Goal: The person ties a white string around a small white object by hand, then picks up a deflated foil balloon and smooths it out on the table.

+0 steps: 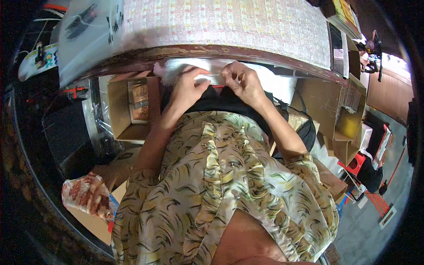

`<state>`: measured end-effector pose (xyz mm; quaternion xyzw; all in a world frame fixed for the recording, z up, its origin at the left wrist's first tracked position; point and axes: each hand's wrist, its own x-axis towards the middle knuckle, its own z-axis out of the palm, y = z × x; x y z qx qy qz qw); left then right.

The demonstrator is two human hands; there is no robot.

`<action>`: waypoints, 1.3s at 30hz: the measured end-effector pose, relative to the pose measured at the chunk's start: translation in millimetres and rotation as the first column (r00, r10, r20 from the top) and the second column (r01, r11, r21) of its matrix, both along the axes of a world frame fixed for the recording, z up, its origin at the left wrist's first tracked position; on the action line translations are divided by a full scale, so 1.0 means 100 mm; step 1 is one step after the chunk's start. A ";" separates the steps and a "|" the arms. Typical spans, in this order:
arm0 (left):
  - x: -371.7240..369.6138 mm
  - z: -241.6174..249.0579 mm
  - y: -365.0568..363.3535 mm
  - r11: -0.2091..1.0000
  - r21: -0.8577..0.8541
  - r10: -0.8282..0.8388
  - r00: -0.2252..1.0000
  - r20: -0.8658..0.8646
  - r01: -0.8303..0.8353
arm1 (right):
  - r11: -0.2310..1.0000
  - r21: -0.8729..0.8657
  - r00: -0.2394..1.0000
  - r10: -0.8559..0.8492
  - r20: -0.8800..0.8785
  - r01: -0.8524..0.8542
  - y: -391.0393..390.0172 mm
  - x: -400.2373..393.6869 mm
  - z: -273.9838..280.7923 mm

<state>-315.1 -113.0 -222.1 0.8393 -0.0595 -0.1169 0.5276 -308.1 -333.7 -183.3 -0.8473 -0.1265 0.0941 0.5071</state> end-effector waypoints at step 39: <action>0.99 1.74 -0.64 0.754 -0.582 -0.315 0.945 0.088 0.306 | 0.835 0.547 0.923 0.253 -0.289 -0.058 -0.63 0.79 1.88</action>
